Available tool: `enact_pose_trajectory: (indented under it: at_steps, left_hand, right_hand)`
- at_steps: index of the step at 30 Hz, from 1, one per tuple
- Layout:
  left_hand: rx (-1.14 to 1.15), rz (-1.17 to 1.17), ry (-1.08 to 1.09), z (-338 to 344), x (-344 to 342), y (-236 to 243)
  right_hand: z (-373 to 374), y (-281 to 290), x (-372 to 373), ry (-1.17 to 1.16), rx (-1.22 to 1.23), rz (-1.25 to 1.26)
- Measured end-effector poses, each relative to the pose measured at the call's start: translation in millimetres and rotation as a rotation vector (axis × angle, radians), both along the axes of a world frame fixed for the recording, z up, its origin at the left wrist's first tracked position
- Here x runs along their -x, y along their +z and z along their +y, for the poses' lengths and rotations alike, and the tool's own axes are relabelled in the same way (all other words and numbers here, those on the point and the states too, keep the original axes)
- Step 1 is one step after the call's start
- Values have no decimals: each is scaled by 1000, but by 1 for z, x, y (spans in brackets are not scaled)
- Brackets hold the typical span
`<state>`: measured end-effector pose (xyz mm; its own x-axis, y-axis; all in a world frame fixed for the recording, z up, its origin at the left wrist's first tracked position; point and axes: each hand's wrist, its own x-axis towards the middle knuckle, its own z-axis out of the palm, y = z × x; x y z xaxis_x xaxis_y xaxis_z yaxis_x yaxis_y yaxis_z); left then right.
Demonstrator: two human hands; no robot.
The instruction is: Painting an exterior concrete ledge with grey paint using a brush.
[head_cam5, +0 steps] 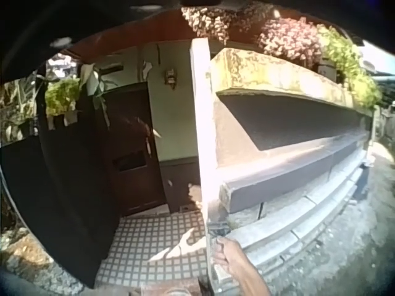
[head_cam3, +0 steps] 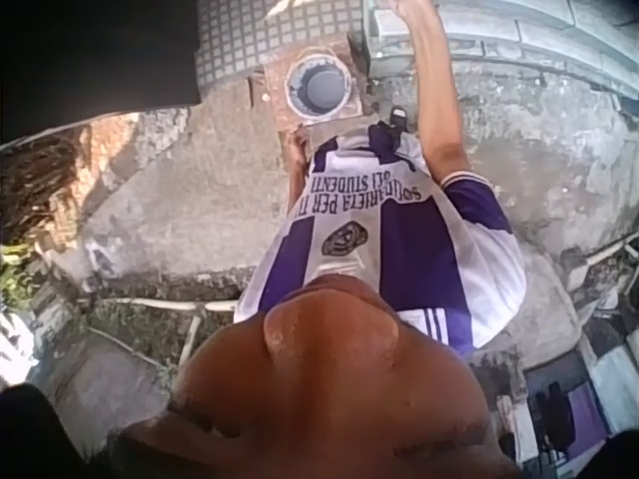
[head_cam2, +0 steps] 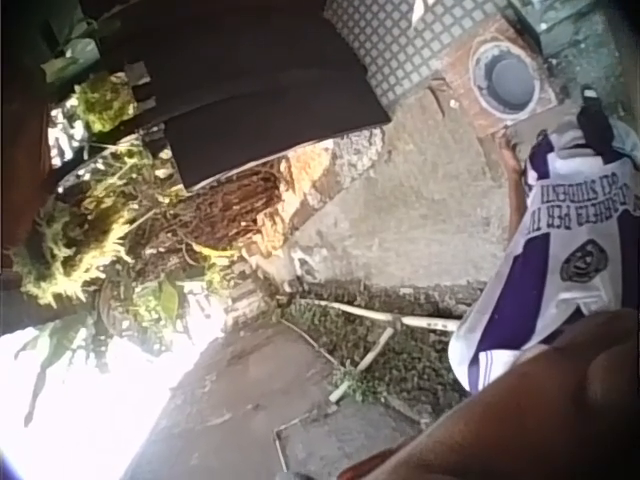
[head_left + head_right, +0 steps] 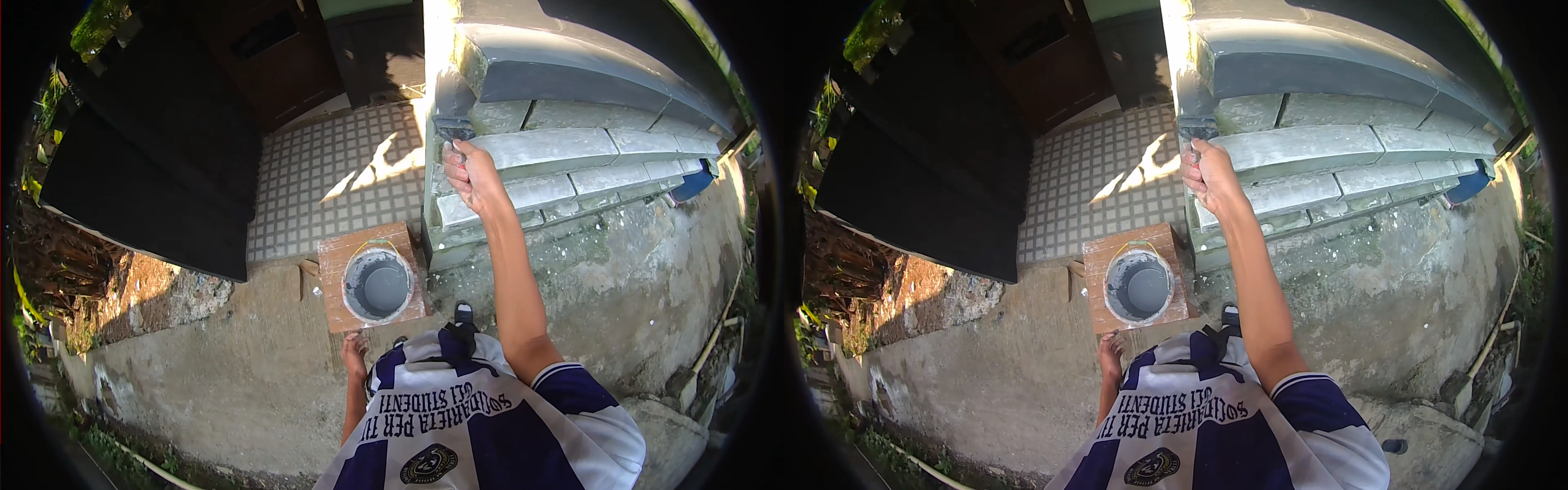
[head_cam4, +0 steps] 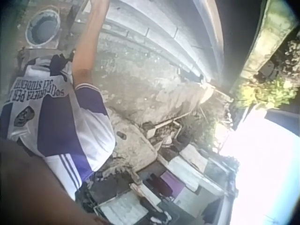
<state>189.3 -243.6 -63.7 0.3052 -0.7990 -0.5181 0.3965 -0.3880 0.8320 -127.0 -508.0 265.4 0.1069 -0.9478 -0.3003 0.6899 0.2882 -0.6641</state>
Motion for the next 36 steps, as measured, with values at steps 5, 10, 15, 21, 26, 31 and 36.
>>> enact_pose_trajectory:
  at_steps: [5, 10, 15, 21, 26, 31, 36]
  left_hand:
    - [14, 36, 35, -2, -4, 2]
    - [-19, 34, 36, -2, -5, 0]
    - [-14, 13, 62, 4, -5, -5]
    - [-1, 19, 62, 6, -4, -8]
    - [-35, 31, 22, 4, -1, -7]
    - [-22, 57, 60, 3, -9, -14]
    - [-11, 45, 62, 0, -5, -7]
  right_hand:
    - [35, -15, -12, -99, 182, 156]
    - [8, -44, -10, -52, 9, 76]
    - [23, 8, -12, -73, 233, 152]
    - [30, -28, -7, -95, 41, 97]
    - [9, -16, 1, -6, -48, 64]
    - [26, -3, 9, 11, 78, 48]
    - [19, -31, 14, 45, -5, 37]
